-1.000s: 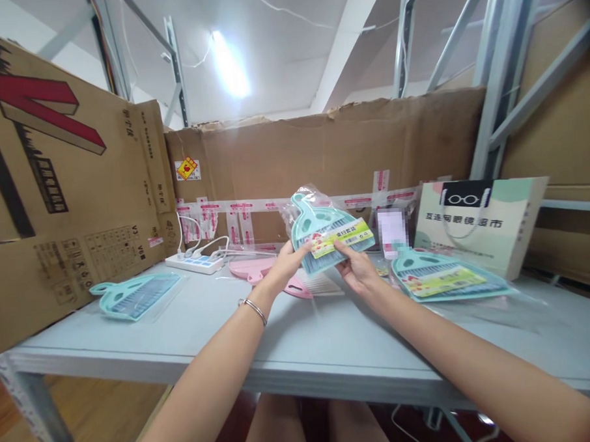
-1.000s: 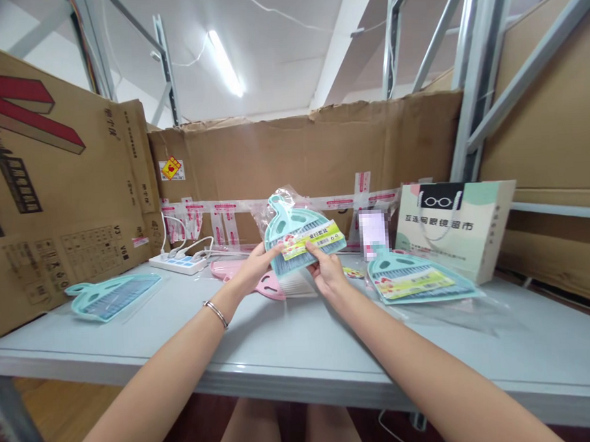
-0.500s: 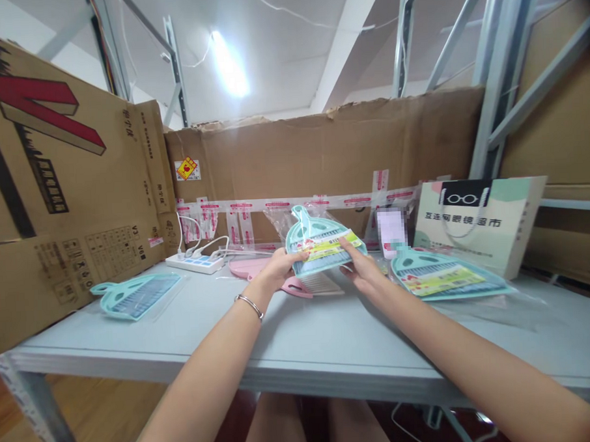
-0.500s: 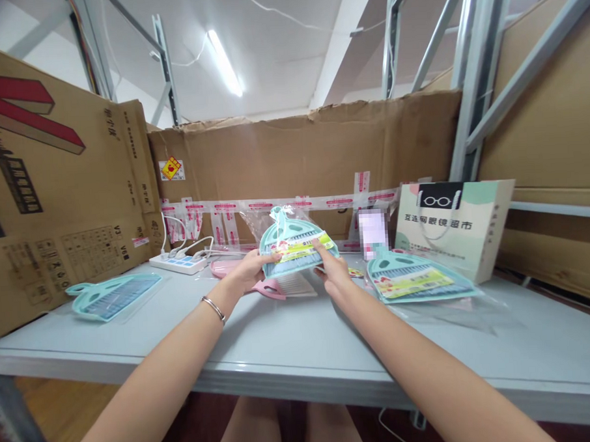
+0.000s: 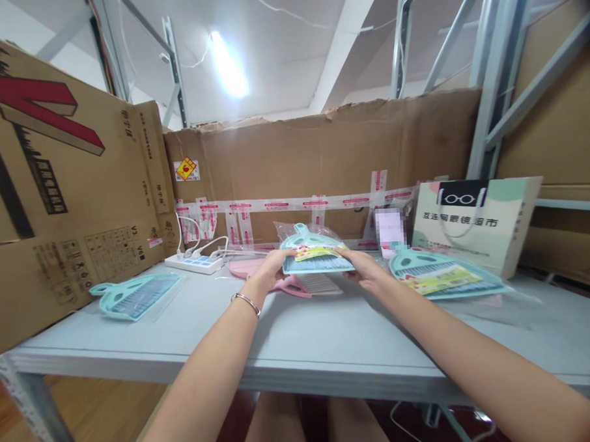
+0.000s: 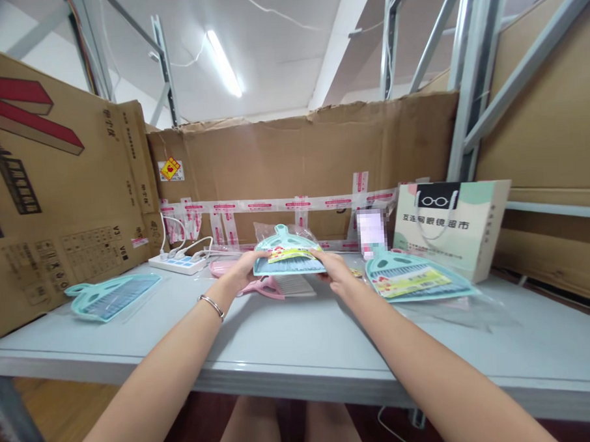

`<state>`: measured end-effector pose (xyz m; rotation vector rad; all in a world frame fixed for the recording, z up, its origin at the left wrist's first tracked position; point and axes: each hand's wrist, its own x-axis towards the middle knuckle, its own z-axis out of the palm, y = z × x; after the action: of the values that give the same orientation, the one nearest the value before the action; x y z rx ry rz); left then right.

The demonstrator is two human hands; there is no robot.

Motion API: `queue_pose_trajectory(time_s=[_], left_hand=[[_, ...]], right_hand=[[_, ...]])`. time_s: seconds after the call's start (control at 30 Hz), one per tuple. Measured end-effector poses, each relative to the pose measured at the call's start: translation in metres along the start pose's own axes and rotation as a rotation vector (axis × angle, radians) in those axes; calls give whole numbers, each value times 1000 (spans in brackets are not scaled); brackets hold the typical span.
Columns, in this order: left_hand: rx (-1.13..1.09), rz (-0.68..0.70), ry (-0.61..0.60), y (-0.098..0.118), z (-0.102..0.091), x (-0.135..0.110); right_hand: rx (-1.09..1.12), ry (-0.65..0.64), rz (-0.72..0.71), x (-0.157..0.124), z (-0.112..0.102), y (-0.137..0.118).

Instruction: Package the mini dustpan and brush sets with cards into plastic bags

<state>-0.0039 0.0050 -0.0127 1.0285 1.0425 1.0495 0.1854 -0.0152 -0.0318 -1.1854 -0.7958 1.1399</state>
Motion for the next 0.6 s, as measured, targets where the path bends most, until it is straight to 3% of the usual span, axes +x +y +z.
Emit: queue_pose_trajectory(time_s=[0.2, 0.3, 0.37, 0.53, 0.6], left_hand=[[45, -32, 95, 2, -5, 3], [55, -10, 97, 2, -8, 2], [45, 2, 20, 2, -10, 0], [-20, 94, -390, 9, -16, -10], [-34, 134, -422, 12, -18, -12]], right_hand=[[176, -275, 100, -7, -4, -7], [252, -320, 120, -5, -6, -10], [249, -260, 116, -2, -7, -8], [244, -103, 67, 1, -7, -6], [221, -72, 41, -1, -7, -6]])
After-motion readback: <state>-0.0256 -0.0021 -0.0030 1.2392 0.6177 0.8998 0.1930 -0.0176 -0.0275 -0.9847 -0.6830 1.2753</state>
